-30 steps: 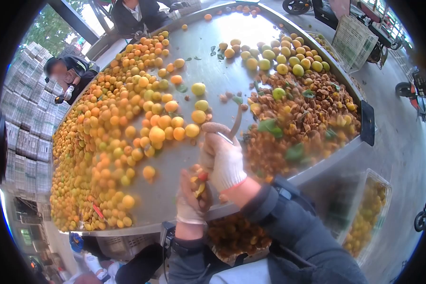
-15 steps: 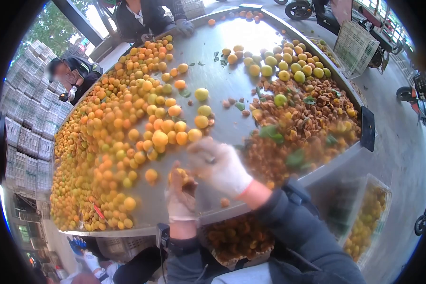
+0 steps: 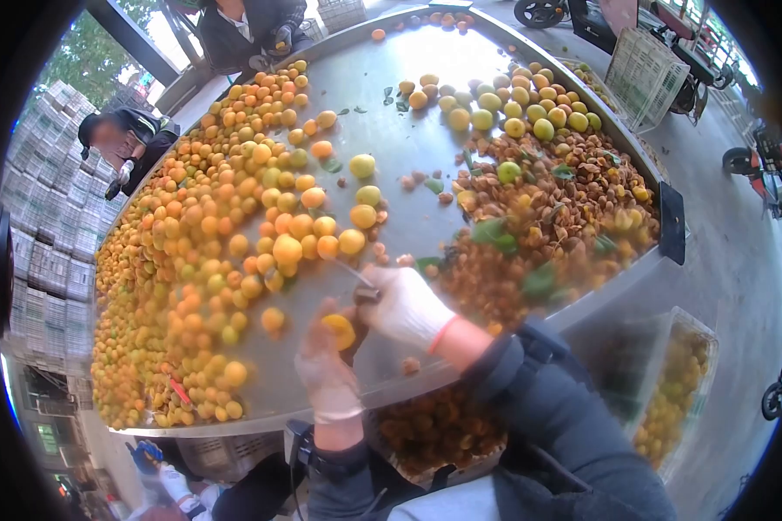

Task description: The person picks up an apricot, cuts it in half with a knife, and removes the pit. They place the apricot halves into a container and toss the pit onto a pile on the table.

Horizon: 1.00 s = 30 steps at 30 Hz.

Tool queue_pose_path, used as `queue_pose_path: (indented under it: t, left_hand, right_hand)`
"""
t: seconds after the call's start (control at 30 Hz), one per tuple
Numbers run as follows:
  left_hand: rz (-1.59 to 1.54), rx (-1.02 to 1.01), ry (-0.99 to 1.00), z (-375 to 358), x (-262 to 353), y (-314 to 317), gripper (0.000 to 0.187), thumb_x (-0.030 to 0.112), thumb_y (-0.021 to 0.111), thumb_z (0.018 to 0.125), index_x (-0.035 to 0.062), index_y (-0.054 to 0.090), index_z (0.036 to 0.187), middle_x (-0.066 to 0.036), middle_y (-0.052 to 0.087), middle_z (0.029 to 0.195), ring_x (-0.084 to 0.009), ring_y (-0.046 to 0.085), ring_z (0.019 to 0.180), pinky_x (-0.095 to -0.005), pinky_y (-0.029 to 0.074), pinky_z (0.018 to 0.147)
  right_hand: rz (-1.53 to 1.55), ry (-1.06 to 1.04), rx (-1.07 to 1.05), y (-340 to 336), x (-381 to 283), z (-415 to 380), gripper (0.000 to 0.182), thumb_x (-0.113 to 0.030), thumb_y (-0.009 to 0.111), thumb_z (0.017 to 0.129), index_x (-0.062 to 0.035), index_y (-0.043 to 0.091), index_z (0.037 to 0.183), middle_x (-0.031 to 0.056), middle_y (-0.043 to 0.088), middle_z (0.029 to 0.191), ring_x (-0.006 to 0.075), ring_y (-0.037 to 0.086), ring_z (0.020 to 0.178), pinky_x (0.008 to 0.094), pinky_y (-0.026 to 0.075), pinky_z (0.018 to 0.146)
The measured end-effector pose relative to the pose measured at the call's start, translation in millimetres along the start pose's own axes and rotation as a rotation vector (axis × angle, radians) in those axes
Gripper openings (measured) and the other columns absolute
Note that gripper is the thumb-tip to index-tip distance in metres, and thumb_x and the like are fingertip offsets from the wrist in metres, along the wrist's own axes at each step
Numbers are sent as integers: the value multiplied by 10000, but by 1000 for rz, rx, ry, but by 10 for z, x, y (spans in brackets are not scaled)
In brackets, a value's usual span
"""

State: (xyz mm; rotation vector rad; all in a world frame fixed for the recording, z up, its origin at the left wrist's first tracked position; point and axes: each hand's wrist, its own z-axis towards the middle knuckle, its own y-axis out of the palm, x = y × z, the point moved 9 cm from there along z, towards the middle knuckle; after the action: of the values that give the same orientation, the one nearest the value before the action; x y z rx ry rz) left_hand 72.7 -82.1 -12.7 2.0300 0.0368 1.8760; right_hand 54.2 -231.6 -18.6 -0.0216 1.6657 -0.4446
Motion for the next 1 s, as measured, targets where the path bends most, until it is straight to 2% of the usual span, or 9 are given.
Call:
queue_pose_path:
  t: [0.13, 0.3, 0.4, 0.47, 0.5, 0.57, 0.63, 0.77, 1.0]
  left_hand:
    - [-436, -55, -341, 39, -209, -83, 404, 268, 558, 960, -19, 513, 1241, -204, 642, 1081, -280, 653, 985, -424, 545, 880]
    - [-716, -197, -546, -67, -332, -155, 408, 322, 556, 948, 10, 541, 1211, -201, 643, 1067, -311, 657, 946, -426, 562, 805]
    - [-361, -442, -492, -209, -155, -89, 372, 289, 559, 946, 22, 551, 1205, -166, 651, 1072, -288, 630, 1006, -403, 529, 842]
    - [169, -894, -263, -485, 93, 239, 317, 126, 569, 914, -17, 559, 1198, -139, 624, 1070, -271, 591, 1056, -396, 508, 878]
    - [175, -887, -260, -449, 99, 211, 317, 126, 569, 914, -17, 559, 1198, -139, 624, 1070, -271, 591, 1056, -396, 508, 878]
    - [81, -24, -284, 14, 61, -546, 319, 92, 580, 889, -7, 579, 1192, -139, 585, 1164, -271, 544, 1141, -376, 468, 941]
    - [965, 143, 316, 426, 365, -947, 336, 87, 617, 847, 26, 601, 1177, -159, 533, 1263, -280, 550, 1129, -350, 454, 962]
    - [1438, 147, 482, 778, 132, -1114, 332, 73, 631, 817, 59, 626, 1149, -160, 551, 1231, -303, 569, 1069, -357, 455, 954]
    - [856, 16, -82, 679, -43, -965, 461, 37, 673, 797, 11, 573, 1246, -79, 619, 999, -145, 609, 861, -258, 510, 764]
  right_hand:
    - [-465, -149, 175, -231, -259, -70, 192, -131, 688, 758, -92, 694, 946, 135, 649, 930, 307, 642, 842, 364, 522, 744]
    - [-345, -188, 178, -257, -340, -105, 181, -106, 681, 772, -75, 692, 950, 118, 658, 908, 271, 659, 817, 338, 525, 735]
    - [-137, -151, 185, -283, -336, -91, 151, -80, 664, 798, -49, 683, 944, 90, 659, 829, 171, 647, 750, 302, 517, 690]
    - [2, -74, 250, -390, -326, -88, 127, -59, 647, 817, -27, 675, 937, 63, 650, 771, 89, 595, 711, 260, 498, 656]
    - [7, -80, 244, -420, -403, -84, 127, -59, 647, 817, -27, 675, 937, 63, 650, 771, 89, 595, 711, 260, 498, 656]
    - [75, 68, 195, -448, -385, -102, 131, -50, 651, 812, -21, 675, 937, 55, 651, 767, 68, 580, 701, 242, 488, 652]
    - [180, 68, 184, -409, -336, -112, 132, -45, 651, 819, -17, 678, 945, 41, 657, 782, 67, 579, 699, 236, 482, 642]
    - [271, 66, 164, -326, -294, -143, 133, -67, 650, 845, -21, 683, 965, 10, 641, 779, 56, 562, 701, 232, 475, 626]
    - [248, -12, 52, -42, -242, -211, 118, -74, 659, 843, -30, 689, 949, -8, 625, 767, 52, 550, 711, 214, 465, 647]
